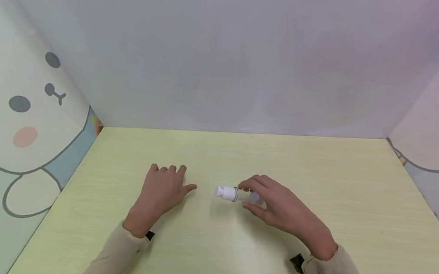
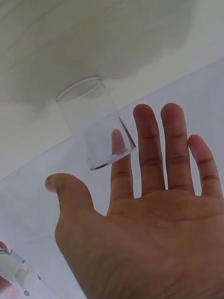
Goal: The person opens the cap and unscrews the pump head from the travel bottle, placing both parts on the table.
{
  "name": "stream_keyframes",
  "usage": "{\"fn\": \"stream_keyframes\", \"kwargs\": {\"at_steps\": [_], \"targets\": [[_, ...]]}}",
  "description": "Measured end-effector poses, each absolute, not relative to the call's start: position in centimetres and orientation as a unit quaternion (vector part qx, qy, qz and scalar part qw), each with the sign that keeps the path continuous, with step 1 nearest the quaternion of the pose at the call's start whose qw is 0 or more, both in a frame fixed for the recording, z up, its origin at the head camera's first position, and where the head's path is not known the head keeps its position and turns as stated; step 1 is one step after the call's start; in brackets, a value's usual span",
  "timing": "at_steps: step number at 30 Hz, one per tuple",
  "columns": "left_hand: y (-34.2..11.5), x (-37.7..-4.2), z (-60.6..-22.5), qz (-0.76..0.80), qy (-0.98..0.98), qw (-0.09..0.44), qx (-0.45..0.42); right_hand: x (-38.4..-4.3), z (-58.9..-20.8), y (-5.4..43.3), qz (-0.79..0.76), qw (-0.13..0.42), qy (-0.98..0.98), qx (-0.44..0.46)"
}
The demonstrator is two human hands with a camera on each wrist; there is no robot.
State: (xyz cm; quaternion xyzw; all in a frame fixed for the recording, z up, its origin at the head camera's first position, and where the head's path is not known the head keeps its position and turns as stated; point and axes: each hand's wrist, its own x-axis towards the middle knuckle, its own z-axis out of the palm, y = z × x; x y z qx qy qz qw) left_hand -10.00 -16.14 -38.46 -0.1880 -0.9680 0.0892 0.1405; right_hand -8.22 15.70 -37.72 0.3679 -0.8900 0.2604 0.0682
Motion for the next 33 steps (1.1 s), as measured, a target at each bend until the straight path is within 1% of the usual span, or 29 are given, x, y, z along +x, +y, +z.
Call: {"fn": "stream_keyframes", "kwargs": {"at_steps": [8, 17, 29, 33], "targets": [[-16.2, -10.0, -37.9, 0.075, -0.964, 0.18, -0.183, -8.2, -37.6, 15.7, 0.262, 0.069, -0.889, 0.37], [-15.9, -10.2, -37.9, 0.053, -0.946, 0.249, -0.2, -8.2, -37.6, 15.6, 0.261, 0.068, -0.891, 0.365], [-14.6, -9.7, -37.5, -0.028, -0.921, 0.298, -0.249, -8.2, -37.7, 15.5, 0.257, 0.074, -0.89, 0.369], [-14.1, -9.7, -37.4, -0.057, -0.917, 0.299, -0.258, -8.3, -37.8, 15.5, 0.255, 0.072, -0.892, 0.367]]}}
